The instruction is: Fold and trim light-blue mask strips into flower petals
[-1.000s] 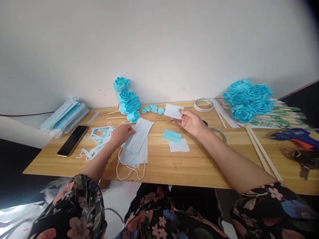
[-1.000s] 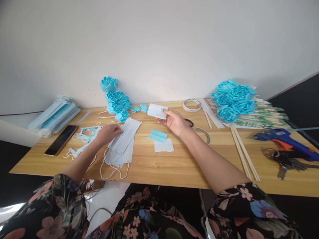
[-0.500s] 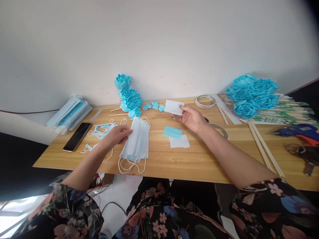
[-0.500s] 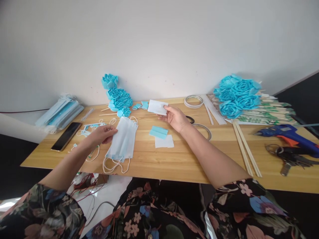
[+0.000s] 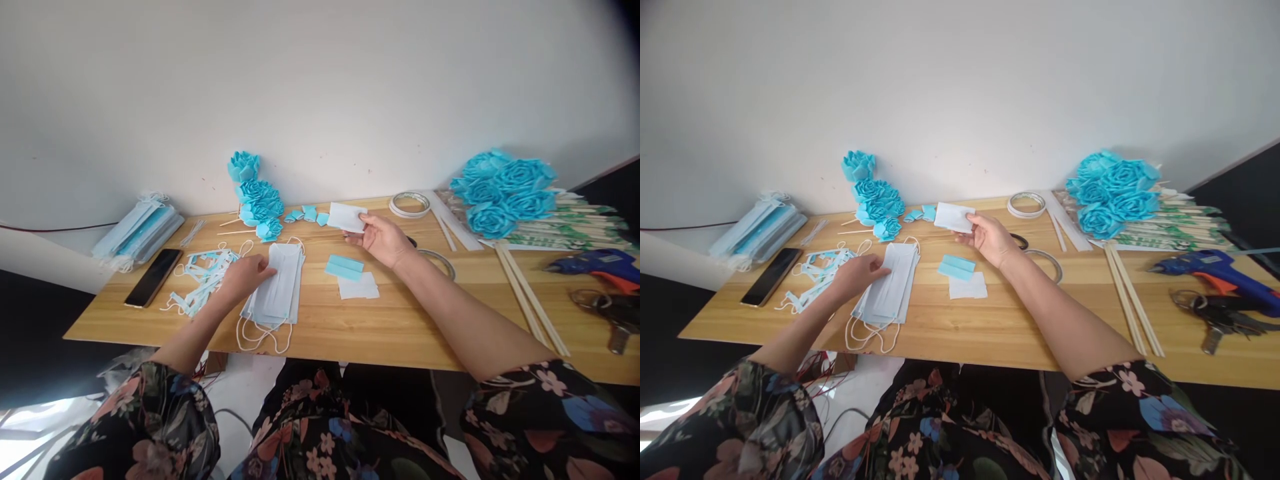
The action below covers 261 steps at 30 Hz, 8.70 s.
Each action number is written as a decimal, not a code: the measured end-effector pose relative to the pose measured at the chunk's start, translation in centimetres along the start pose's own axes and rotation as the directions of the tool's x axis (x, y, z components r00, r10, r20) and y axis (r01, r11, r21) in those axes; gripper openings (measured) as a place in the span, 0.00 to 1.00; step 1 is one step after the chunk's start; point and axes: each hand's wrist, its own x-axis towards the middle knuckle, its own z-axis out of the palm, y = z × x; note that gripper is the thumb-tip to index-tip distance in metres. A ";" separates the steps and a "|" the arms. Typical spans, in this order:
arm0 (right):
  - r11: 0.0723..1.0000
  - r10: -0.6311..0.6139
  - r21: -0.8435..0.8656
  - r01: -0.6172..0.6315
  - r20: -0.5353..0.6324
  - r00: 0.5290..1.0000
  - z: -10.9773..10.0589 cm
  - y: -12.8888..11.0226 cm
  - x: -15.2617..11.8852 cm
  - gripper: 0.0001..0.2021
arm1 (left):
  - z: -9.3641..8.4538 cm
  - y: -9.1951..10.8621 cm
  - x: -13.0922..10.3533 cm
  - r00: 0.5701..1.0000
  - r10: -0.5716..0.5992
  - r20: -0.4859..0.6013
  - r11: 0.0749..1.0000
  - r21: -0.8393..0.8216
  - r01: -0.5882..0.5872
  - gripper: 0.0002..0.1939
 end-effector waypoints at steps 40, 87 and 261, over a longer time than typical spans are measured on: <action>0.999 0.001 -0.034 -0.001 0.010 1.000 -0.1 0.3 -0.1 0.05 | 0.1 -3.6 -1.4 0.987 -0.144 -0.065 0.653 -0.756 0.046 0.34; 0.796 -0.184 -0.583 0.161 0.019 0.983 0.4 0.5 -0.5 0.11 | -0.1 14.8 7.5 0.981 0.078 -0.177 -0.047 -0.984 -0.174 0.20; 0.388 -0.666 -0.814 0.434 0.078 0.742 0.4 -1.2 -0.9 0.22 | -4.7 9.0 7.1 0.994 0.102 0.044 0.011 -0.999 0.044 0.14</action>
